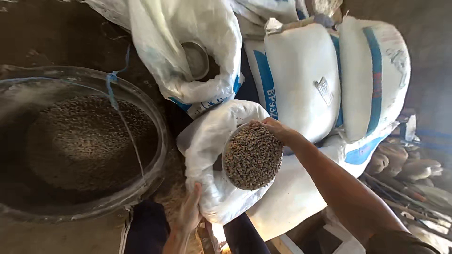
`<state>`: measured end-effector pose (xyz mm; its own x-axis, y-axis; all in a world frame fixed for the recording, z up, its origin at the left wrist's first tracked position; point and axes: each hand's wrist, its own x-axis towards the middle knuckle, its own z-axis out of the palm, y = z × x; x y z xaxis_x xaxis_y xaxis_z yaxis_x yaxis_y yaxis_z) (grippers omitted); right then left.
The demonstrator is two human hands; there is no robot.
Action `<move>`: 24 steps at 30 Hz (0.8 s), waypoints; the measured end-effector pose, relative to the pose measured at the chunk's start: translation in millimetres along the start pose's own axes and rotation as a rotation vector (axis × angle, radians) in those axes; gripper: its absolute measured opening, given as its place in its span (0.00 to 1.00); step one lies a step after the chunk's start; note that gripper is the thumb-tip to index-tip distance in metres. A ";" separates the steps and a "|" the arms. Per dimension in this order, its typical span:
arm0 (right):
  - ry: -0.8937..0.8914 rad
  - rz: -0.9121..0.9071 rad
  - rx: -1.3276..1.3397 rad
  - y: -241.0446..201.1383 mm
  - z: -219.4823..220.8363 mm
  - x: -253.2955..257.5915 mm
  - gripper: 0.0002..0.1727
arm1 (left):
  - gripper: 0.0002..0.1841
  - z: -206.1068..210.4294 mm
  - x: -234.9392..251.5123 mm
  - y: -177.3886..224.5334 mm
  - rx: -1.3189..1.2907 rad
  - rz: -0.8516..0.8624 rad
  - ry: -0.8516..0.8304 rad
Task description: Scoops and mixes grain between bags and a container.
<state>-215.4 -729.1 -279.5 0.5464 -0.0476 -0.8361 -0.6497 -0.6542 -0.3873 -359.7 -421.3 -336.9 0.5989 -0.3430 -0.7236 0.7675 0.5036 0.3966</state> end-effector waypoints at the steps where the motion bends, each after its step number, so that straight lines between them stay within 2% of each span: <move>1: 0.001 -0.015 -0.012 -14.2 -3.9 -6.6 0.32 | 0.39 1.7 0.0 -0.2 0.016 -0.022 -0.014; 3: -0.010 -0.014 -0.016 -50.7 -6.1 -19.0 0.31 | 0.28 4.4 -3.0 3.0 0.037 -0.058 -0.043; 8: 0.034 -0.080 -0.077 -168.2 21.0 -40.6 0.28 | 0.19 -0.9 -16.8 20.0 0.041 0.013 -0.130; 11: 0.074 -0.275 -0.229 -228.1 55.7 -49.5 0.26 | 0.18 -5.6 -22.1 25.6 0.021 0.057 -0.160; 14: 0.201 -0.556 -0.555 -271.2 112.5 -54.4 0.21 | 0.22 -8.7 -13.6 23.8 -0.082 -0.013 -0.216; 17: 0.298 -0.781 -0.749 -281.4 184.6 -41.1 0.23 | 0.25 -10.1 -10.1 26.2 -0.058 0.036 -0.265; 20: 0.449 -1.103 -0.795 -263.5 239.9 -8.7 0.33 | 0.23 -10.4 -8.8 25.6 -0.012 0.108 -0.296; 22: 0.538 -1.359 -0.753 -247.4 255.8 10.3 0.35 | 0.21 -8.4 -7.8 23.7 0.007 0.164 -0.298; 24: 0.594 -1.515 -0.659 -234.6 250.6 17.5 0.32 | 0.22 -6.1 -10.2 28.8 0.072 0.176 -0.256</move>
<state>-185.9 -387.4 -300.6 0.6128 0.6922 0.3813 0.7902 -0.5413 -0.2873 -345.1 -398.4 -321.5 0.7550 -0.4487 -0.4782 0.6557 0.5183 0.5489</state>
